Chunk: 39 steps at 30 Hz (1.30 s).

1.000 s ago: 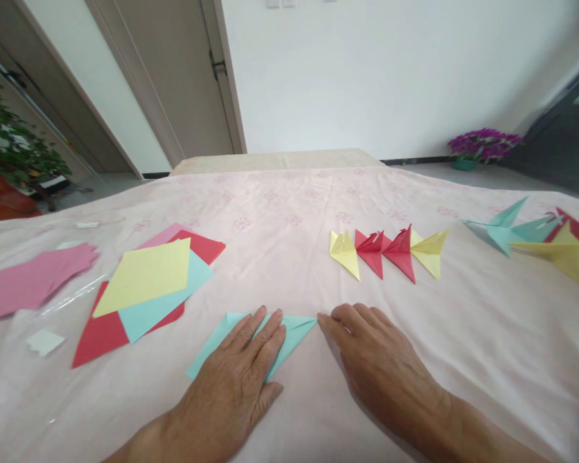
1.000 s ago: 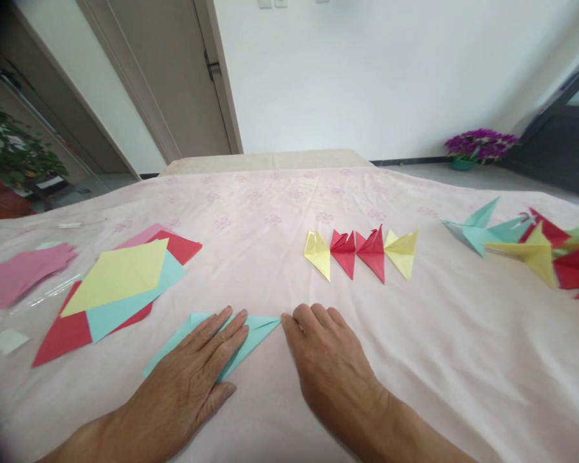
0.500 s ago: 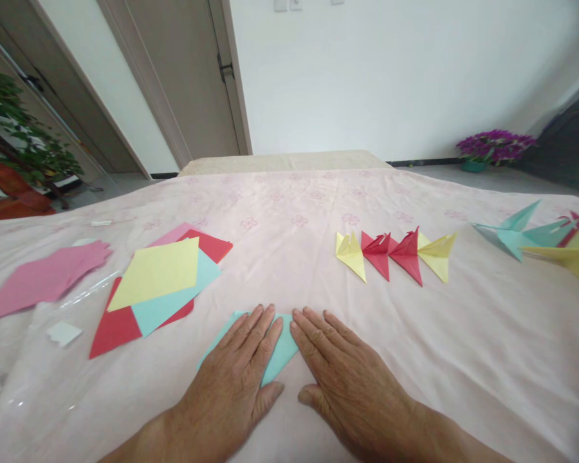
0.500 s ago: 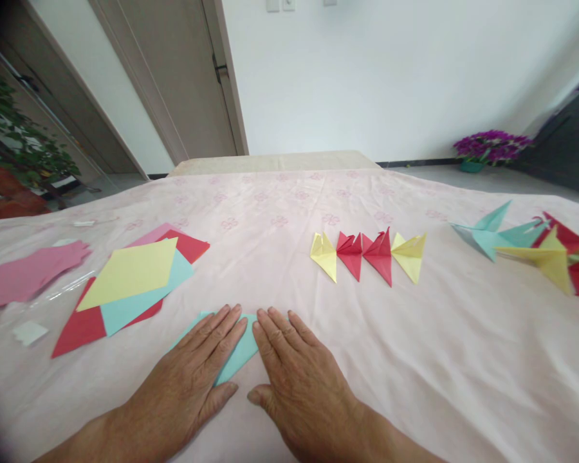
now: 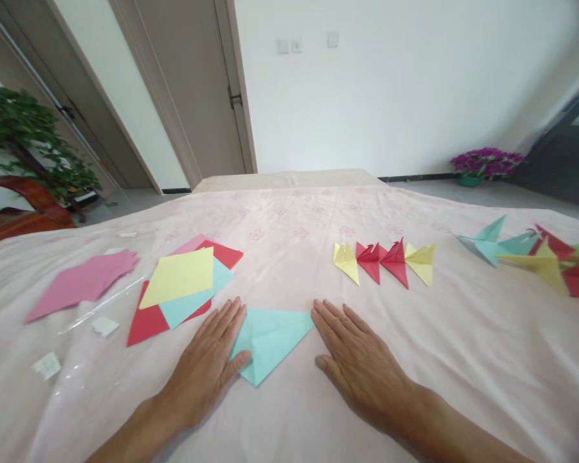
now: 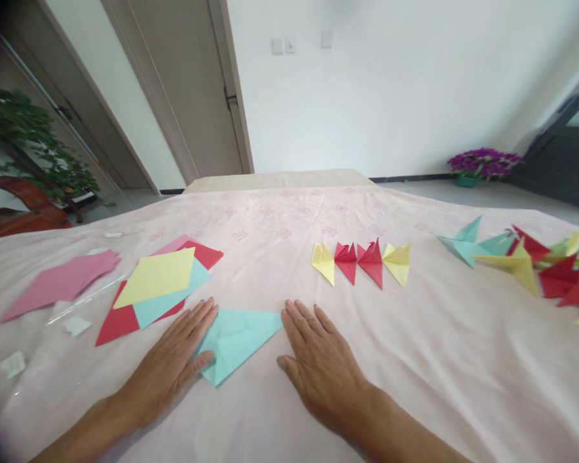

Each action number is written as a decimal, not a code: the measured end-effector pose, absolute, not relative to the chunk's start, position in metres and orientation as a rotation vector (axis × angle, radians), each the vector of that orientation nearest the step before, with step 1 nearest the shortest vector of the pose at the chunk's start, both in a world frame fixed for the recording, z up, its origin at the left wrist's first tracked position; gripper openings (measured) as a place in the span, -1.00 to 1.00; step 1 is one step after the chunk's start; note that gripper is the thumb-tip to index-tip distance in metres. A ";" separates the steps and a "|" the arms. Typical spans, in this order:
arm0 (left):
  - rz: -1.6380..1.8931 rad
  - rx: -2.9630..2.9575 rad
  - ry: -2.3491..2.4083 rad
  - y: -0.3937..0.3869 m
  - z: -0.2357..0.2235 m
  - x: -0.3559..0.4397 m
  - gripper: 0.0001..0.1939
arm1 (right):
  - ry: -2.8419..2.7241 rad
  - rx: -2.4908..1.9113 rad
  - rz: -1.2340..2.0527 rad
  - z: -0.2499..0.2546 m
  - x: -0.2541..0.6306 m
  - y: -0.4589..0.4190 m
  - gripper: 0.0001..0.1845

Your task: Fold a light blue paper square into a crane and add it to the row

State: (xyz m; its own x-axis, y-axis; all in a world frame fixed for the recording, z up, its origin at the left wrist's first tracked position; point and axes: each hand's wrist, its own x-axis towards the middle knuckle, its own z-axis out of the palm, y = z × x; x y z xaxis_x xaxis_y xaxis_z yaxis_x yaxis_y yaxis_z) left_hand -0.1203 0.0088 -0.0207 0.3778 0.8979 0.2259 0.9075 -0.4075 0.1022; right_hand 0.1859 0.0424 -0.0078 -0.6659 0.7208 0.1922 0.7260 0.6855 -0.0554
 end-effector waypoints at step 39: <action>-3.038 -1.594 -2.171 -0.010 0.003 -0.075 -0.58 | -1.573 -1.266 0.701 -0.016 0.094 0.001 -0.43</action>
